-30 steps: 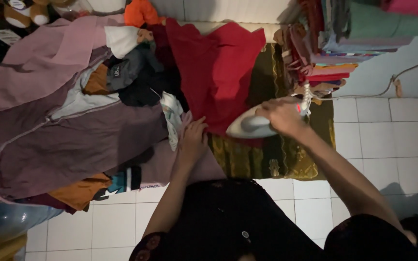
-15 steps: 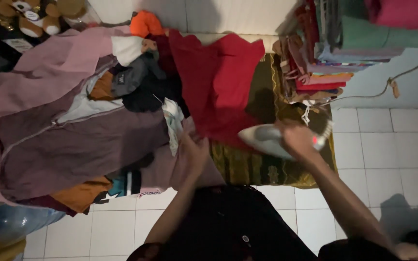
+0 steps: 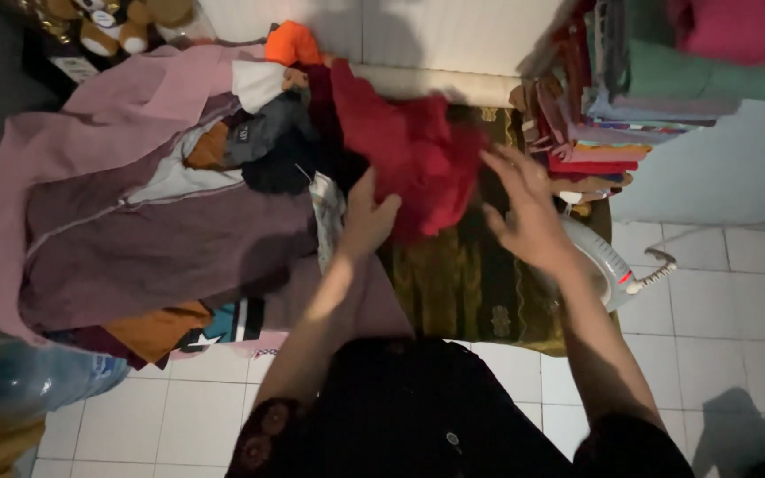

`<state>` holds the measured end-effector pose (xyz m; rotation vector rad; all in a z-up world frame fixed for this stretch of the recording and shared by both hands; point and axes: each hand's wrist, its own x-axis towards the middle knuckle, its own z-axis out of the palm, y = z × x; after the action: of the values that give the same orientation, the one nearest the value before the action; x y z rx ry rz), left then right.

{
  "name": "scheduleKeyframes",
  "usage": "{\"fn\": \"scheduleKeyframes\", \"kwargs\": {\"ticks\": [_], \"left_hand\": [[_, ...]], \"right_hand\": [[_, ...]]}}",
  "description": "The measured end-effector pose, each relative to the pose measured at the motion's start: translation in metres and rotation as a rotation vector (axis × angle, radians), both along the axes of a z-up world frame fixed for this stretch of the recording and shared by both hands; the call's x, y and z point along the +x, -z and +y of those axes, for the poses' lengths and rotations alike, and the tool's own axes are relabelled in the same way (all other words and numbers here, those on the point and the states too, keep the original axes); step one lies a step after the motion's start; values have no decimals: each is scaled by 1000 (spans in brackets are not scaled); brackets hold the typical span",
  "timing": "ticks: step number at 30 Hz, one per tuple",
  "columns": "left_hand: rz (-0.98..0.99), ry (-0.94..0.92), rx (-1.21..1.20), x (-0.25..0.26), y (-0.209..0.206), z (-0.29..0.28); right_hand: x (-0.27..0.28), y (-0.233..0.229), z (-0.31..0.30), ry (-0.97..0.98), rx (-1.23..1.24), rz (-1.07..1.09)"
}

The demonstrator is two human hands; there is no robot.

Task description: The recorder is ironing and folding a red t-shirt on a floor-level surface.

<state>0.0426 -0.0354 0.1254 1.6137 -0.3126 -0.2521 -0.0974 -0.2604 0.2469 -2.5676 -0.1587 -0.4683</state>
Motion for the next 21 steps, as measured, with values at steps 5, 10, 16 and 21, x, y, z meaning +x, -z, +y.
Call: {"fn": "scheduleKeyframes", "kwargs": {"ticks": [5, 10, 16, 21], "left_hand": [[-397, 479, 113, -3, -150, 36], [-417, 862, -125, -12, -246, 84], [-643, 631, 81, -14, -262, 105], [-893, 166, 606, 60, -190, 64]], "right_hand": [[56, -52, 33, -371, 218, 15], [60, -10, 13, -880, 657, 588], [35, -67, 19, -391, 430, 519], [70, -51, -42, -26, -138, 0]]}}
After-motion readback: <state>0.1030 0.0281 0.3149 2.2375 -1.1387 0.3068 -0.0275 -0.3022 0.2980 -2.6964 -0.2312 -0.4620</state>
